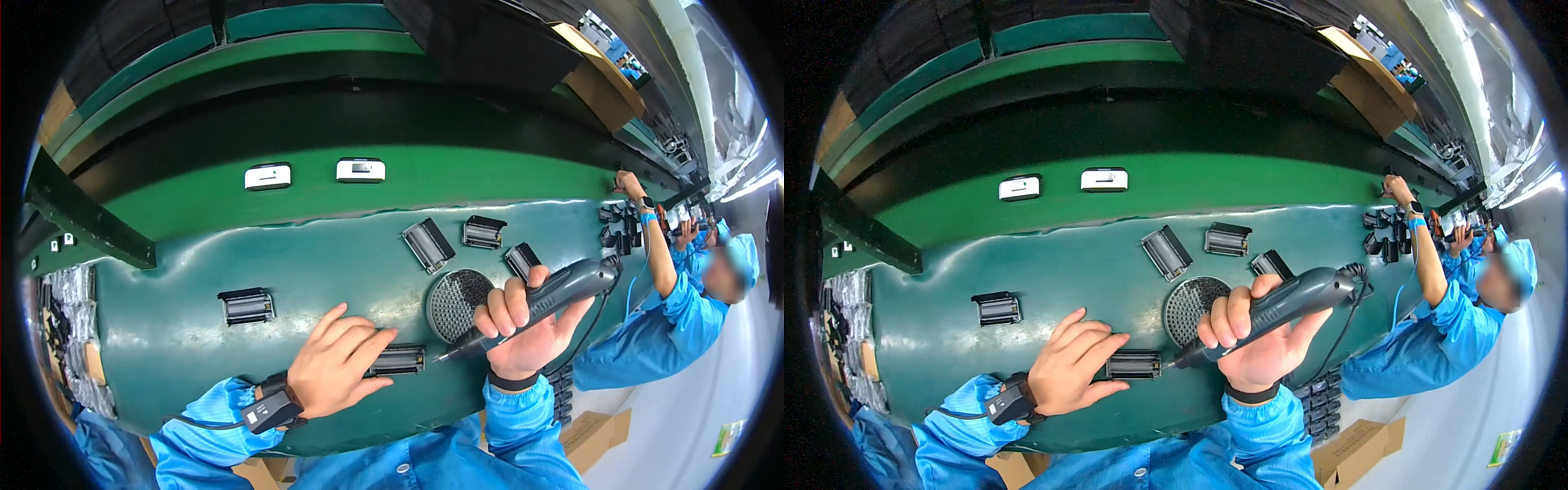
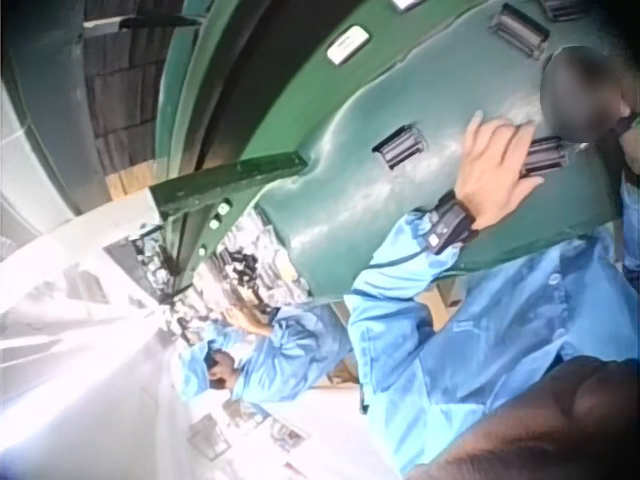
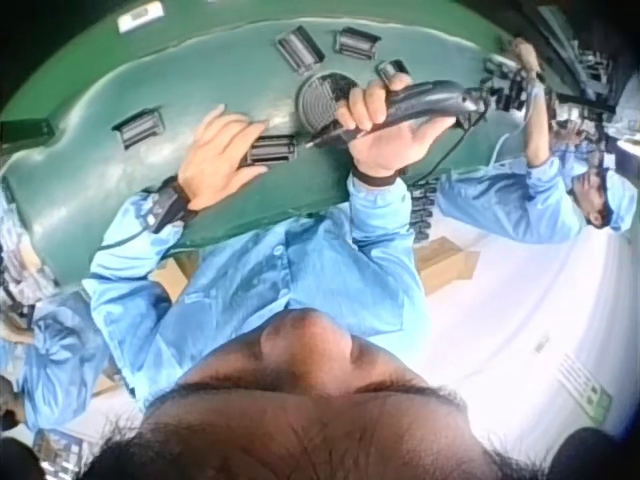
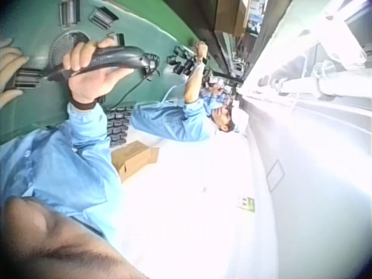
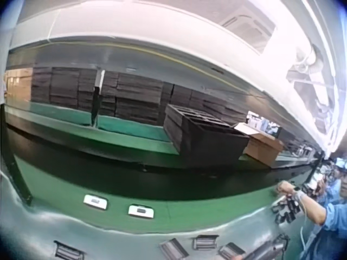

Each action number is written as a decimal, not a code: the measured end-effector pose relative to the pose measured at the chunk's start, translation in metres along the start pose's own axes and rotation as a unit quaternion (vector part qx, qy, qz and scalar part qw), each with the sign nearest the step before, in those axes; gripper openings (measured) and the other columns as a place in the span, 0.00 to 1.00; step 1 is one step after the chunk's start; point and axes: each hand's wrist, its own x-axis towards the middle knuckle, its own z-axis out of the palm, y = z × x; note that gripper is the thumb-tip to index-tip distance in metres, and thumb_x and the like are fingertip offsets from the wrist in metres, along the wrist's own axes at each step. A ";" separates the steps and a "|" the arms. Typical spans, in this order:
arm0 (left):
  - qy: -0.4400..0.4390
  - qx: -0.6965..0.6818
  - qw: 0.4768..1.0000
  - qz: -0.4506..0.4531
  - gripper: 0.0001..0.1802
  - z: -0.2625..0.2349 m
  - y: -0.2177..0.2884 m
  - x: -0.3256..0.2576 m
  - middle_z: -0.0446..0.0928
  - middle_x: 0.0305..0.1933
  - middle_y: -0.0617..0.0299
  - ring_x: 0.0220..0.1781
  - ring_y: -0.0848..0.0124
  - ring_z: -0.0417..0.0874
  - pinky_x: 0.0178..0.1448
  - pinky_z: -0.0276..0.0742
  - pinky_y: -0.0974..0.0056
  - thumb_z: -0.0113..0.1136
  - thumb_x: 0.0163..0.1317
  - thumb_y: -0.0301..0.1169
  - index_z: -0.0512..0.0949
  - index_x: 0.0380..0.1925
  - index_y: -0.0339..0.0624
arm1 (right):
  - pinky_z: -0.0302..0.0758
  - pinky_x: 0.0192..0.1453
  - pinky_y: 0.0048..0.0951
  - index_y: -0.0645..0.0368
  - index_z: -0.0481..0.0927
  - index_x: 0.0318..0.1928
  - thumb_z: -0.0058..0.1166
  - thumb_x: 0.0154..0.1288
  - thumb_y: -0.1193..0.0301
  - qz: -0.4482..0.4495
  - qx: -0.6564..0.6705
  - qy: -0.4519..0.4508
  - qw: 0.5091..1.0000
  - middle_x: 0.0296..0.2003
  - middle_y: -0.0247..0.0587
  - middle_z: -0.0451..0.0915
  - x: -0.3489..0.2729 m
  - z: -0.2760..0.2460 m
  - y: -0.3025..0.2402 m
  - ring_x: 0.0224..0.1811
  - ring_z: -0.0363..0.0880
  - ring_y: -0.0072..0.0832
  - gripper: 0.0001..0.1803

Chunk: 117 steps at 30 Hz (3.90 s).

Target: Assembling small plastic components using an electric screwdriver.

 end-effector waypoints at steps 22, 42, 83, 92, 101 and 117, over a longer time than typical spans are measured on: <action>0.085 0.114 0.988 -0.062 0.34 -0.029 0.077 0.001 0.74 0.63 0.39 0.64 0.42 0.75 0.69 0.70 0.47 0.75 0.57 0.29 0.74 0.63 0.31 | 0.66 0.44 0.39 0.50 0.78 0.45 0.29 0.54 0.15 -0.115 0.136 0.147 0.973 0.26 0.32 0.68 -0.148 -0.048 -0.034 0.31 0.66 0.28 0.51; 0.091 -0.741 0.591 -0.307 0.34 0.073 0.159 0.025 0.79 0.62 0.48 0.69 0.53 0.75 0.76 0.66 0.49 0.41 0.80 0.55 0.71 0.64 0.34 | 0.70 0.69 0.51 0.57 0.80 0.53 0.52 0.71 0.41 -0.242 -0.442 -0.050 0.862 0.56 0.57 0.79 -0.175 -0.054 0.002 0.60 0.77 0.47 0.31; -0.144 -0.846 0.485 -0.168 0.25 0.078 0.061 0.027 0.72 0.69 0.36 0.75 0.48 0.71 0.77 0.65 0.45 0.48 0.81 0.37 0.72 0.64 0.25 | 0.65 0.48 0.19 0.30 0.79 0.36 0.82 0.41 0.73 -0.577 -0.506 -0.069 0.637 0.41 0.17 0.69 -0.149 -0.097 0.078 0.50 0.63 0.23 0.27; -0.096 -0.882 0.407 -0.218 0.24 0.076 0.068 0.029 0.71 0.71 0.37 0.74 0.48 0.73 0.77 0.69 0.45 0.47 0.81 0.34 0.70 0.67 0.26 | 0.76 0.41 0.23 0.34 0.85 0.44 0.87 0.40 0.64 -0.510 -0.544 -0.061 0.663 0.50 0.27 0.77 -0.155 -0.080 0.066 0.49 0.73 0.30 0.28; -0.100 -0.871 0.434 -0.208 0.23 0.083 0.066 0.023 0.71 0.71 0.42 0.75 0.54 0.72 0.77 0.70 0.47 0.44 0.82 0.33 0.68 0.69 0.30 | 0.76 0.41 0.24 0.39 0.77 0.50 0.86 0.43 0.58 -0.471 -0.539 -0.037 0.697 0.50 0.35 0.74 -0.159 -0.080 0.061 0.42 0.74 0.33 0.35; -0.097 -0.728 0.656 -0.172 0.18 0.071 0.062 0.035 0.83 0.59 0.49 0.61 0.65 0.83 0.66 0.79 0.61 0.52 0.80 0.34 0.78 0.56 0.28 | 0.79 0.50 0.34 0.32 0.78 0.60 0.76 0.59 0.57 -0.445 -0.554 -0.068 0.700 0.62 0.38 0.69 -0.162 -0.077 0.057 0.48 0.72 0.36 0.30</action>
